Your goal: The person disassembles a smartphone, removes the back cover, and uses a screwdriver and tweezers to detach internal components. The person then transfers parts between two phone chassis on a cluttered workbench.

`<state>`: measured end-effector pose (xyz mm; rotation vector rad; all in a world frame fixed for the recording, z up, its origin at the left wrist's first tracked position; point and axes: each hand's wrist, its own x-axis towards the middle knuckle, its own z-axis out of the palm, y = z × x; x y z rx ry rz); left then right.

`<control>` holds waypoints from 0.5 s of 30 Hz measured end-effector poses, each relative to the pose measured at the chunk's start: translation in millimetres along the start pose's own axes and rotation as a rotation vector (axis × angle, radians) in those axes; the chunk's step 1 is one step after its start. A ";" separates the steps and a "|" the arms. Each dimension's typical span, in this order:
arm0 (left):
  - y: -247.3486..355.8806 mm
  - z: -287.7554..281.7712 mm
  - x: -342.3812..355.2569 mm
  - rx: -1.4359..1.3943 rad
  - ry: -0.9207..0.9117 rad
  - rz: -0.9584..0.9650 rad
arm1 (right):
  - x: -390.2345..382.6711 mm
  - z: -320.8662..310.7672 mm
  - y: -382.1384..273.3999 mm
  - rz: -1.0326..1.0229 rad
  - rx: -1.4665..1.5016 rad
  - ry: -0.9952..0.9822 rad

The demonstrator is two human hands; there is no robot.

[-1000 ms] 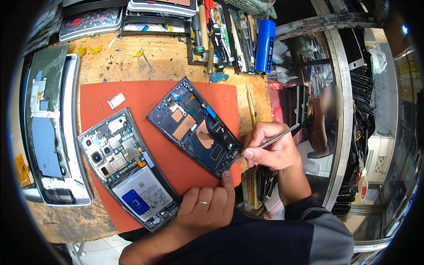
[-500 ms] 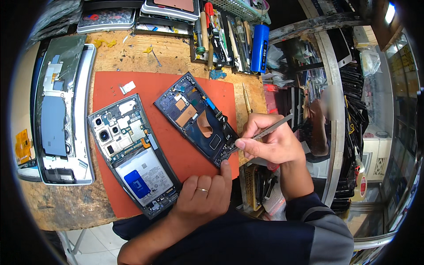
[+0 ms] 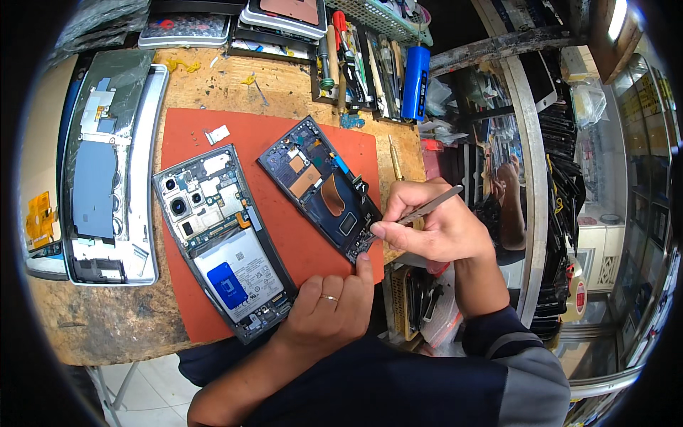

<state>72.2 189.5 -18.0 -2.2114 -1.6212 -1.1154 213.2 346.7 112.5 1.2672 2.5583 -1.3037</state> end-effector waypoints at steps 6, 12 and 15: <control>-0.4 0.3 -0.8 0.001 -0.010 0.007 | 2.0 -1.1 -1.9 -0.003 -0.048 -0.040; 0.2 -0.4 0.1 0.006 -0.008 0.002 | 6.2 -5.4 -7.3 0.006 -0.091 -0.069; 0.1 0.1 0.4 0.010 -0.007 0.000 | 8.0 -6.1 -8.1 -0.011 -0.103 -0.079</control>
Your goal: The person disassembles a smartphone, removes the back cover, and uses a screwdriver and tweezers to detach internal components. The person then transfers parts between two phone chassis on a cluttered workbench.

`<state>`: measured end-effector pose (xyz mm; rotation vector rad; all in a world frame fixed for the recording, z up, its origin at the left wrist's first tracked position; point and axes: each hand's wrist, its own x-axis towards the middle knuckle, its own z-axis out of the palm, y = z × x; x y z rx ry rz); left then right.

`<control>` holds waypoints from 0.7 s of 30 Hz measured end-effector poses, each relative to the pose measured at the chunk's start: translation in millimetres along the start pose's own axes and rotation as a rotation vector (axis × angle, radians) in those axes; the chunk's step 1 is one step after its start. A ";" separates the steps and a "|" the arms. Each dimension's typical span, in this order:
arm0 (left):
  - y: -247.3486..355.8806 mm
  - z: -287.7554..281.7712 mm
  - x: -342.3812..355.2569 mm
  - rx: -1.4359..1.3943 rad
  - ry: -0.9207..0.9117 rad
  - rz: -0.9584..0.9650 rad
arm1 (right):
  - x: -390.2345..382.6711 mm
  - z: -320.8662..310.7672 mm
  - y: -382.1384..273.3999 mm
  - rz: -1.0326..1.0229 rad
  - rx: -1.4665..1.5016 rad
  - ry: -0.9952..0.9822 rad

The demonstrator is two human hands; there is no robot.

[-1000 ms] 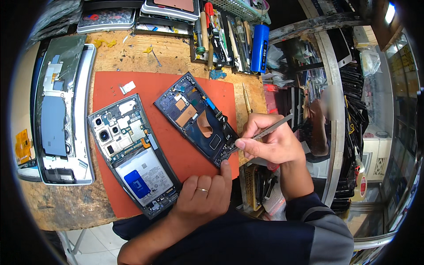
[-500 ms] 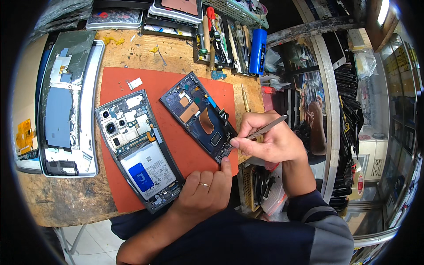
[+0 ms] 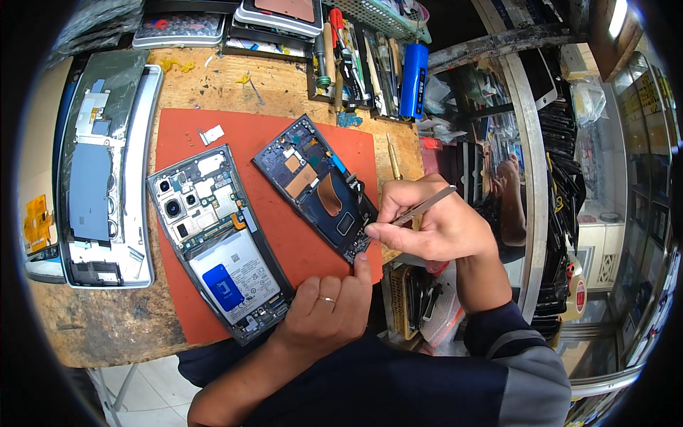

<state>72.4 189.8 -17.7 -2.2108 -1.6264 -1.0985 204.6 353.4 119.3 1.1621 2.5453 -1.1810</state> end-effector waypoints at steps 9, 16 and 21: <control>-1.5 0.1 -0.1 0.008 0.004 0.018 | 1.1 0.9 0.7 0.000 -0.013 -0.019; -0.9 0.9 -0.4 -0.002 0.002 0.011 | 2.0 0.5 -1.2 0.006 -0.049 -0.040; -1.1 -0.1 0.5 0.003 -0.006 0.009 | 1.9 -0.8 -0.9 -0.031 -0.096 -0.063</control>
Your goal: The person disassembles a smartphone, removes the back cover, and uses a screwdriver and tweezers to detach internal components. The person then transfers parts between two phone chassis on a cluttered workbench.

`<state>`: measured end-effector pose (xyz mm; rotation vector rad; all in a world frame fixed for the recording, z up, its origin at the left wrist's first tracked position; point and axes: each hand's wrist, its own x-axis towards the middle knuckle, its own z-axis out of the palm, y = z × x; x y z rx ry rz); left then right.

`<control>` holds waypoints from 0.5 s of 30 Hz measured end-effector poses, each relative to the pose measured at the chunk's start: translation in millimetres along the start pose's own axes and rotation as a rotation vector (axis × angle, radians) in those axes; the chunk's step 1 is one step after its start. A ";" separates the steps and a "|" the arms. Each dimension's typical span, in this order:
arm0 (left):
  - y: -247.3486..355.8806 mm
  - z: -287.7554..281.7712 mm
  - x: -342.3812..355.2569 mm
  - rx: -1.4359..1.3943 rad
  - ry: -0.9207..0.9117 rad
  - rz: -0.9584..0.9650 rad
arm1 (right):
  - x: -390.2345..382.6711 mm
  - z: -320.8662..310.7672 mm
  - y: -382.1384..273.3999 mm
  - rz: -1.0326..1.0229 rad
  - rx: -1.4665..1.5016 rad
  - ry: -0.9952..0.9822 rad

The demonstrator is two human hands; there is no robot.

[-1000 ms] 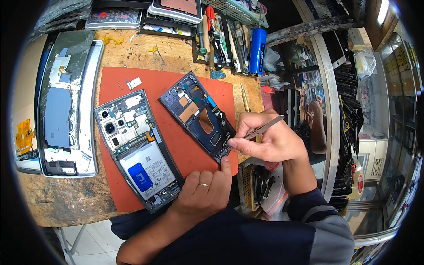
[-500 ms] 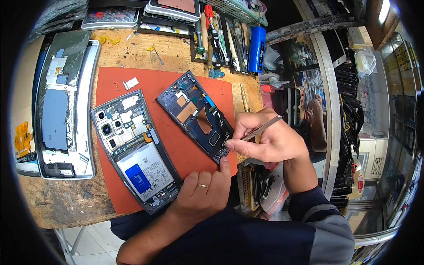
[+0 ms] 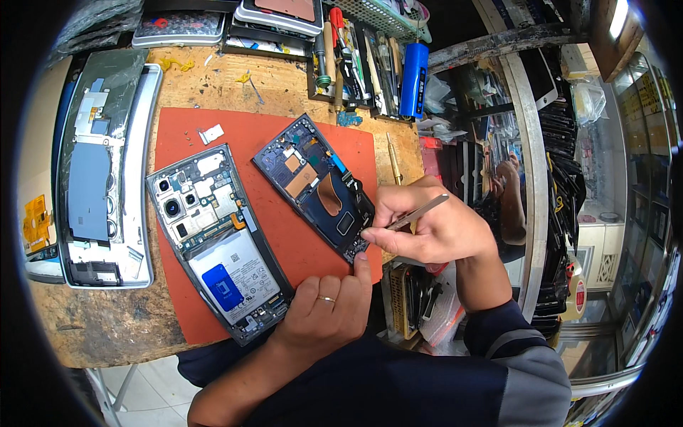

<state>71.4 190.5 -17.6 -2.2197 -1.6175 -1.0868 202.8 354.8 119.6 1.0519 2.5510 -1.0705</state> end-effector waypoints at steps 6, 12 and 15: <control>-1.9 -2.7 4.5 -0.049 0.026 -0.022 | -1.1 8.4 6.3 -0.119 0.021 0.074; -1.4 -1.7 4.3 -0.043 0.023 -0.029 | -9.9 12.5 -0.3 -0.069 0.082 0.180; -1.2 -1.1 3.5 -0.048 0.023 -0.028 | -12.9 14.6 4.3 -0.064 0.093 0.200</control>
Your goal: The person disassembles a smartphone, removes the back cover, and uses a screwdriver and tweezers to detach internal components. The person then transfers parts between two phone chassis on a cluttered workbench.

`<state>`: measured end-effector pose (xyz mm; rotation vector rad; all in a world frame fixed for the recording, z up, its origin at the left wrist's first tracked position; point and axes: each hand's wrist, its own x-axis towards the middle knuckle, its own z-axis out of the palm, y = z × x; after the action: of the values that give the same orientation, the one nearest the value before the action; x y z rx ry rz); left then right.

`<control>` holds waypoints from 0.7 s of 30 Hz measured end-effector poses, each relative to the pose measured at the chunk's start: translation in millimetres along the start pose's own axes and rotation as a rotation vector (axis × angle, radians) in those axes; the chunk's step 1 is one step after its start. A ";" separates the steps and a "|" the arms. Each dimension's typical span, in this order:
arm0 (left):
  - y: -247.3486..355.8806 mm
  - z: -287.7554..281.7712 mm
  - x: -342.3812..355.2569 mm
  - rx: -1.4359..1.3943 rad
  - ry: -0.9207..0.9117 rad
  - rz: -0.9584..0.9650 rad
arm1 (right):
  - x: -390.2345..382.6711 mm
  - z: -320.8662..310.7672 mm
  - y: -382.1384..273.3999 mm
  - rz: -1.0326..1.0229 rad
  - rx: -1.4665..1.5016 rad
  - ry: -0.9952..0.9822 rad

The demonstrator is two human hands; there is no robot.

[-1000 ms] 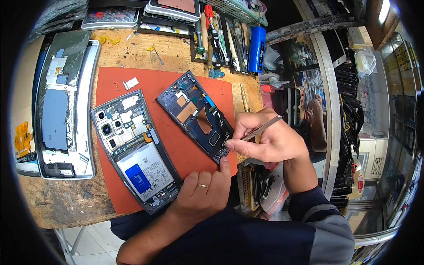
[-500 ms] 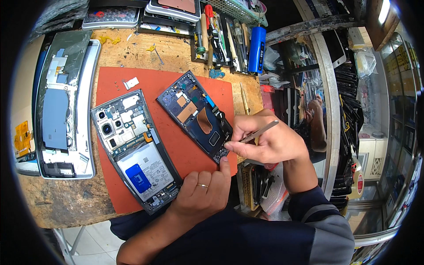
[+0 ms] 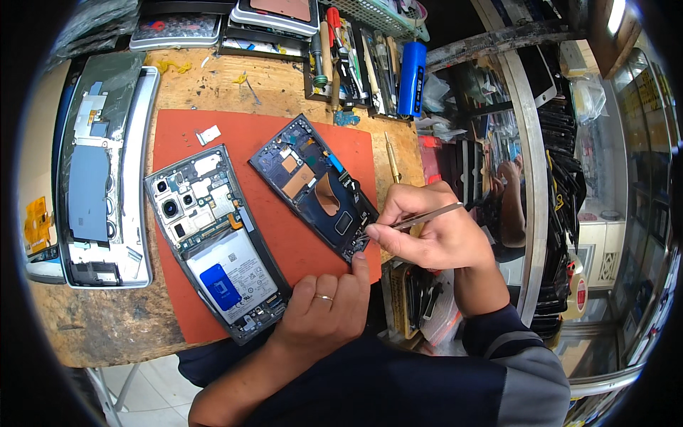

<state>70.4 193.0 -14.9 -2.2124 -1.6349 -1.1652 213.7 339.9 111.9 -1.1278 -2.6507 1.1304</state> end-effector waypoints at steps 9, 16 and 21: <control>0.4 -0.3 -0.8 0.007 -0.015 0.000 | -0.7 -2.8 -5.0 0.055 -0.047 -0.041; 6.8 2.8 -2.6 -0.003 -0.004 -0.063 | 0.7 -3.5 -2.1 -0.001 -0.035 -0.059; 13.6 3.8 18.7 -0.026 0.022 -0.263 | -0.5 -7.1 -1.6 -0.010 -0.041 -0.113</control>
<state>85.9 203.6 -1.0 -2.0363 -1.9582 -1.2721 215.2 343.2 118.3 -1.0865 -2.7726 1.1770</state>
